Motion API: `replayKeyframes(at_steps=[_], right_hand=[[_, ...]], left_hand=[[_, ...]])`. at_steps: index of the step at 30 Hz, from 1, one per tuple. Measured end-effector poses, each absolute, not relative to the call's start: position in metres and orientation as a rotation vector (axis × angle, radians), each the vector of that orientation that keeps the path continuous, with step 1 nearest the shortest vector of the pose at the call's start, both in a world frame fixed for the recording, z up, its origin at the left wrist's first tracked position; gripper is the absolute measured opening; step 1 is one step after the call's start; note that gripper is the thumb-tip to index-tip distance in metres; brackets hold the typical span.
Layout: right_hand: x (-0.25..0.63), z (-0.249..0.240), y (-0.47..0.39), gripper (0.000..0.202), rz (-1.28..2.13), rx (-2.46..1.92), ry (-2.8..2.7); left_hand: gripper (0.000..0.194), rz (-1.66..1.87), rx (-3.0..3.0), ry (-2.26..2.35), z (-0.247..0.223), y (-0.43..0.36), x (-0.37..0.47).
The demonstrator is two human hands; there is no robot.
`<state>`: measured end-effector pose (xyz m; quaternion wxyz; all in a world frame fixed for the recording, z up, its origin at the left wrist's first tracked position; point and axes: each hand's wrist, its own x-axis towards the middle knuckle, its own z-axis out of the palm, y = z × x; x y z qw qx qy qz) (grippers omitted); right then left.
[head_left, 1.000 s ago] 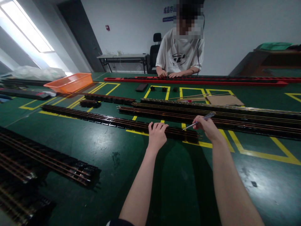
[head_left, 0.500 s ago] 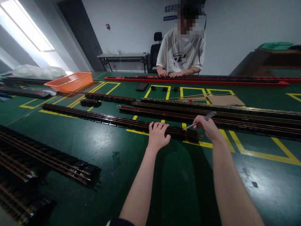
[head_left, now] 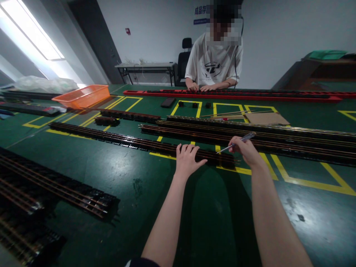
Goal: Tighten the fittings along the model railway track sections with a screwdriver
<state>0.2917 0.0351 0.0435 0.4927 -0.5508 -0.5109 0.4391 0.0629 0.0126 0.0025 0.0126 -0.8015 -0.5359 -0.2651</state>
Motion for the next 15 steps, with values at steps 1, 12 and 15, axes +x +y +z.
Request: replayKeyframes(at_steps=[1,12,15], right_hand=[[0.2918,0.0430,0.0354,0.017,1.060,-1.329,-1.238],[0.2938,0.0419,0.0340,0.020,1.054,-1.332,-1.281],[0.2943,0.0430,0.0331,0.020,1.051,-1.339,-1.277]], left_hand=[[0.048,-0.830,-2.489,-1.671,0.0022,0.0127,0.0632],[0.044,-0.840,-2.467,-1.675,0.0017,0.0127,0.0655],[0.042,-0.838,-2.470,-1.677,0.0025,0.0124,0.0657]])
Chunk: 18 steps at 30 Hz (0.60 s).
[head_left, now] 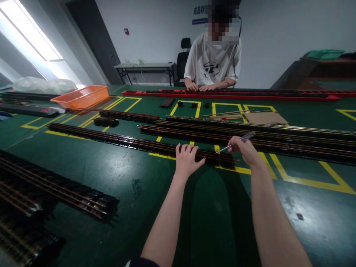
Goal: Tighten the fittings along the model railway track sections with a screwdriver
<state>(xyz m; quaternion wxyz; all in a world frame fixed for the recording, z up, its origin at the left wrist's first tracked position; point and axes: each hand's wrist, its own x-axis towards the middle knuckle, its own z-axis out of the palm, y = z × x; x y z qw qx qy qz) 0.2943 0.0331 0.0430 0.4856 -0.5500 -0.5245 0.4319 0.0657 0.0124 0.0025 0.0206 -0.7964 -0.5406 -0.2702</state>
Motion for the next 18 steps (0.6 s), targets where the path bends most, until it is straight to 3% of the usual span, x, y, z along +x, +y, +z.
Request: replayKeyframes(at_steps=[18], right_hand=[[0.308,0.043,0.028,0.016,1.065,-1.321,-1.152]], left_hand=[[0.031,-0.901,-2.418,-1.641,-0.002,0.013,0.066]])
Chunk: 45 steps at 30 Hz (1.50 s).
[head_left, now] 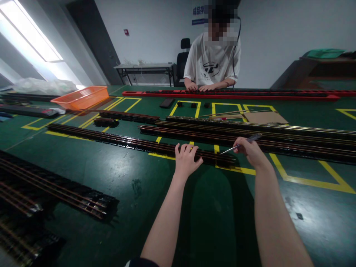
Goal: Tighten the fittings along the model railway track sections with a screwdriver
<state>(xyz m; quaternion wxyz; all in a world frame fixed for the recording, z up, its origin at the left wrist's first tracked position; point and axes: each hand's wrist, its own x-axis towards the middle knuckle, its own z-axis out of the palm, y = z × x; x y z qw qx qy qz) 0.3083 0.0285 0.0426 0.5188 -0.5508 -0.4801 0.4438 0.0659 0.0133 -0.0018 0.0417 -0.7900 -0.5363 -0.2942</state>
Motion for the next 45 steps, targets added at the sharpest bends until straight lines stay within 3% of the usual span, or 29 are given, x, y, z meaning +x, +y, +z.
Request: replayKeyframes(at_steps=[45], right_hand=[[0.321,0.045,0.028,0.027,0.885,-1.257,-0.925]], left_hand=[[0.035,-0.892,-2.487,-1.669,0.001,0.015,0.063]])
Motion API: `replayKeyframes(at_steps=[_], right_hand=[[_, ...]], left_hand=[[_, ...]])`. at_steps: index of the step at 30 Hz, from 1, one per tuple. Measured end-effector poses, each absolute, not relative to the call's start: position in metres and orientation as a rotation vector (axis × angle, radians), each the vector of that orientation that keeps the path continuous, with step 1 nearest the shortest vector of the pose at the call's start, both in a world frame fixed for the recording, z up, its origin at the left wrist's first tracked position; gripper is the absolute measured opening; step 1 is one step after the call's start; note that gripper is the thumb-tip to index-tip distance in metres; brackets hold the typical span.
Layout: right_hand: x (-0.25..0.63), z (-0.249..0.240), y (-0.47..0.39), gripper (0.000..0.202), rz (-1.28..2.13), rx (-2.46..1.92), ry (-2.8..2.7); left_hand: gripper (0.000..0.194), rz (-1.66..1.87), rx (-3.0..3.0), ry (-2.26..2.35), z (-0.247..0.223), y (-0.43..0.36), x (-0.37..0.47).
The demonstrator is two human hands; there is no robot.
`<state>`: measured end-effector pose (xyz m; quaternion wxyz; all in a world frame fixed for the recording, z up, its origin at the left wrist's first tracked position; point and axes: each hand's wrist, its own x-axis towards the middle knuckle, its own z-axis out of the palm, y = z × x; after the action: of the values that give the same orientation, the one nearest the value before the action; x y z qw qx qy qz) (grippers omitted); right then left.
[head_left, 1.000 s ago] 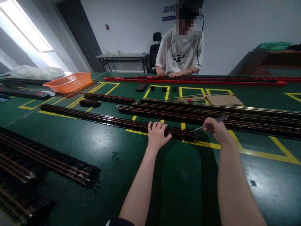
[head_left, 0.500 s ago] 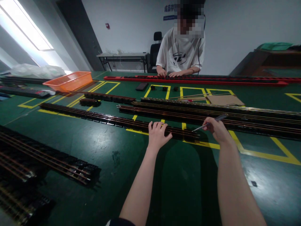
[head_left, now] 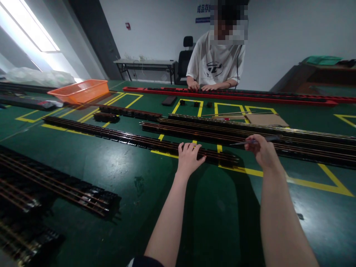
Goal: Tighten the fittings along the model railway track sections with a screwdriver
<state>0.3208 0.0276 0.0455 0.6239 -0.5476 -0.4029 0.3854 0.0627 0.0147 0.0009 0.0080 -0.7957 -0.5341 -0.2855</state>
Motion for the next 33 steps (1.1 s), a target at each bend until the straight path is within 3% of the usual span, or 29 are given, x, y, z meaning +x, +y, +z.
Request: replayKeyframes(at_steps=[10,14,18,22,30,33], right_hand=[[0.268,0.096,0.010,0.051,0.754,-1.253,-1.497],[0.244,0.067,0.007,0.045,0.599,-1.367,-1.702],[0.224,0.022,0.000,0.024,0.061,-1.664,-2.030],[0.216,0.000,-0.004,0.026,-0.366,-1.713,-2.060],[0.213,0.002,-0.003,0.024,-0.395,-1.722,-2.081],[0.213,0.003,-0.003,0.025,-0.376,-1.726,-2.095]], left_hand=[[0.043,-0.900,-2.579,-1.640,-0.002,0.021,0.058],[0.045,-0.893,-2.573,-1.632,-0.002,0.022,0.059],[0.032,-0.890,-2.555,-1.658,0.000,0.020,0.060],[0.030,-0.906,-2.578,-1.648,0.001,0.021,0.059],[0.029,-0.887,-2.715,-1.815,0.010,0.028,0.054],[0.041,-0.915,-2.481,-1.881,0.007,0.025,0.051]])
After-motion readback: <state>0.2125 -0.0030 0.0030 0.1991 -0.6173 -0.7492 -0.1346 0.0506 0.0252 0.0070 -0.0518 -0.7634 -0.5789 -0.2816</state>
